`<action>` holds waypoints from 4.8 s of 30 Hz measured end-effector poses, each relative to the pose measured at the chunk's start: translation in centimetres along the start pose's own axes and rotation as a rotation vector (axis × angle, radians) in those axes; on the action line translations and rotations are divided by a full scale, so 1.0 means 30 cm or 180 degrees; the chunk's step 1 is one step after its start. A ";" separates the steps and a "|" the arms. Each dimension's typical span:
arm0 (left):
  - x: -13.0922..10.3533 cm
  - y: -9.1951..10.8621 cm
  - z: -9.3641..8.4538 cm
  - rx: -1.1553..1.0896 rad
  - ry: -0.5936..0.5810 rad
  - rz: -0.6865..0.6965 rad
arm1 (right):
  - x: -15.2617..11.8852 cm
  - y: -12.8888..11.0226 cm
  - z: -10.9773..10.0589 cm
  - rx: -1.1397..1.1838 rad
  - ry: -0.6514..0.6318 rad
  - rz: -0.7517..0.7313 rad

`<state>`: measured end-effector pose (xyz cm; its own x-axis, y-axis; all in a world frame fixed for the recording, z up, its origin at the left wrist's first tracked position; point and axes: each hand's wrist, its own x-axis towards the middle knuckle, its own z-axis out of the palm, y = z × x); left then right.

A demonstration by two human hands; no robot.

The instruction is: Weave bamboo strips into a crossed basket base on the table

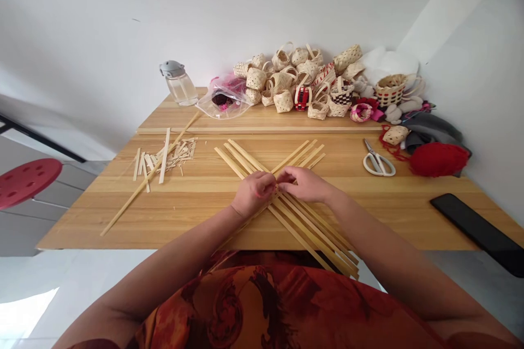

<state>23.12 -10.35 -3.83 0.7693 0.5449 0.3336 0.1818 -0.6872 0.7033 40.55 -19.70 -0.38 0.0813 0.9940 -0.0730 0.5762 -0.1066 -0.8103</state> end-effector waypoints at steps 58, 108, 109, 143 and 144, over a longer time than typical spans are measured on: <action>0.179 -0.098 -0.151 -0.1004 -0.1604 -0.0943 | 0.104 0.033 0.088 -0.1268 0.0915 0.0163; 0.088 -0.100 -0.062 -0.1981 -0.0717 -0.1680 | 0.071 0.038 0.115 -0.0841 0.1167 -0.0319; 0.088 -0.101 -0.057 -0.1949 -0.0680 -0.1682 | 0.066 0.034 0.117 -0.0809 0.1172 -0.0365; 0.036 -0.070 -0.040 -0.0920 -0.0637 -0.0835 | 0.075 0.028 0.134 0.1886 0.0819 0.0900; 0.036 -0.064 -0.040 -0.0973 -0.0664 -0.0905 | 0.074 0.025 0.135 0.1911 0.0820 0.0880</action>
<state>22.88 -7.87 -4.07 0.8275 0.5614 -0.0105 0.2385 -0.3344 0.9117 37.87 -17.47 -3.50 0.3925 0.8872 -0.2426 -0.0351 -0.2491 -0.9678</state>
